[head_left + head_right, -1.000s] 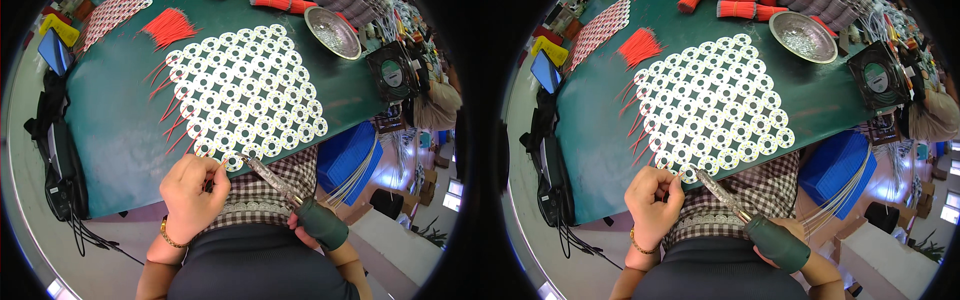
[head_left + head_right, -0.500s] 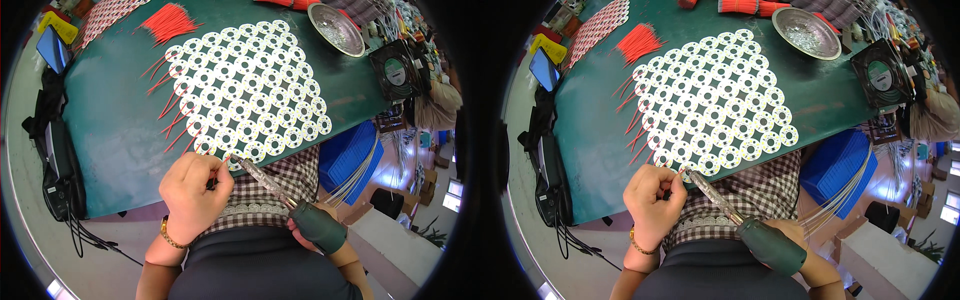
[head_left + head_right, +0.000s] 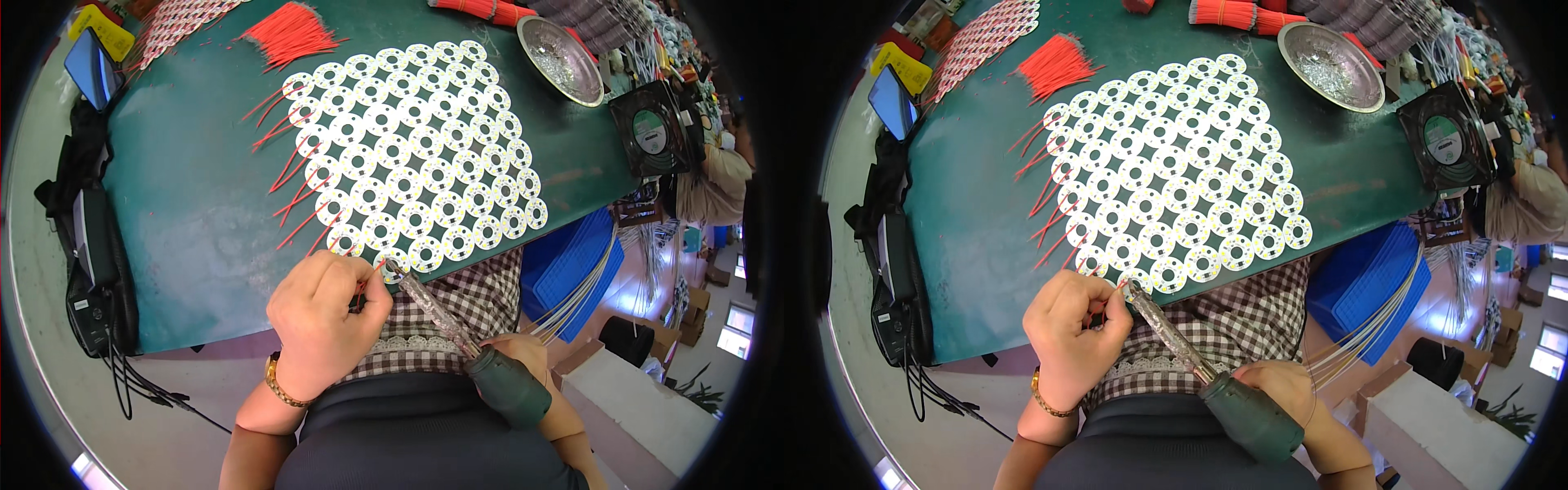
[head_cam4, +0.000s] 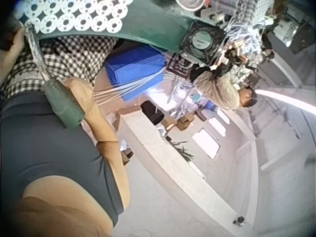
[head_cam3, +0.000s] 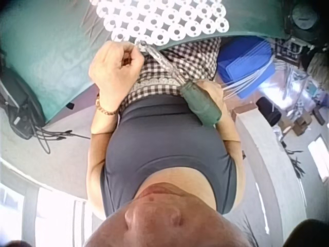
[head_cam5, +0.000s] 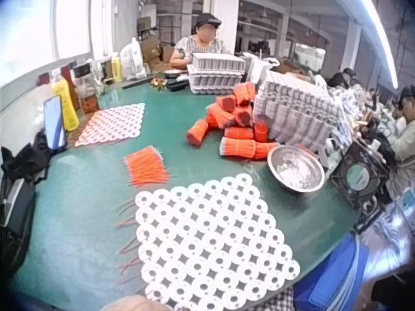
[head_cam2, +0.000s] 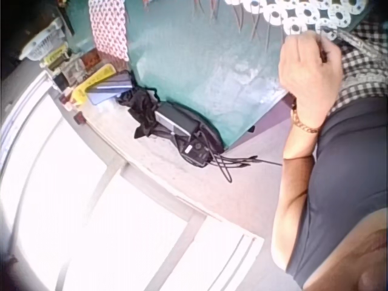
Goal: The person arranges circular LED board panels and bundles of wires on the workbench. The person then solders individual red wires to each LED board on a panel using a soldering iron.
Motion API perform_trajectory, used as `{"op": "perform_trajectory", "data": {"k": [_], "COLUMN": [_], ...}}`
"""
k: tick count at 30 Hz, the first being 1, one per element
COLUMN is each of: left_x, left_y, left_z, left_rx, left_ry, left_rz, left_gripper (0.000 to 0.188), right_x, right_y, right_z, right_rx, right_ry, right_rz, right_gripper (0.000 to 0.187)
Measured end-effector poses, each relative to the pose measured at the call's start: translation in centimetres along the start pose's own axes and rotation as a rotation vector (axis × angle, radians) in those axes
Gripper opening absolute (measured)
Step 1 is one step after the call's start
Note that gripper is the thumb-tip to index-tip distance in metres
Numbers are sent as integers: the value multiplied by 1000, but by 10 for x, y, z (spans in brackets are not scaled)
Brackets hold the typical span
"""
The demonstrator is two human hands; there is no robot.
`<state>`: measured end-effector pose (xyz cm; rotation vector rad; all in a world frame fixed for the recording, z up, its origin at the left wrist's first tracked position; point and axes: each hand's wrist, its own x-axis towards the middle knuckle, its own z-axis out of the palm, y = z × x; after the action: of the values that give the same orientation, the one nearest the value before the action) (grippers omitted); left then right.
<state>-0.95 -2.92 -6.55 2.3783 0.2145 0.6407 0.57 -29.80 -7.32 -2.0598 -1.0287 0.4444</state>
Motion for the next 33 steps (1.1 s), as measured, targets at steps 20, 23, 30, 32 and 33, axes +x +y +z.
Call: {"op": "perform_trajectory", "data": {"k": [20, 23, 30, 32, 33], "left_x": [6, 4, 3, 3, 3], "left_y": [13, 12, 10, 11, 11], "left_z": [-19, -16, -8, -5, -4], "left_rx": [-173, -244, -108, -93, -77], "left_ry": [-145, -159, -180, -164, -150], "left_rz": [-160, -132, -31, -18, -18], "left_gripper": [15, 15, 13, 14, 14], "right_x": [-11, -11, -12, -13, -14], "right_y": [-29, -30, -21, -19, -18], "right_z": [-22, -21, -12, -12, -12], "right_rx": [34, -9, -71, -67, -62], "right_ry": [-101, -88, 22, -10, -39], "right_rz": [388, 360, 245, 274, 303], "right_gripper": [16, 16, 13, 15, 16]}}
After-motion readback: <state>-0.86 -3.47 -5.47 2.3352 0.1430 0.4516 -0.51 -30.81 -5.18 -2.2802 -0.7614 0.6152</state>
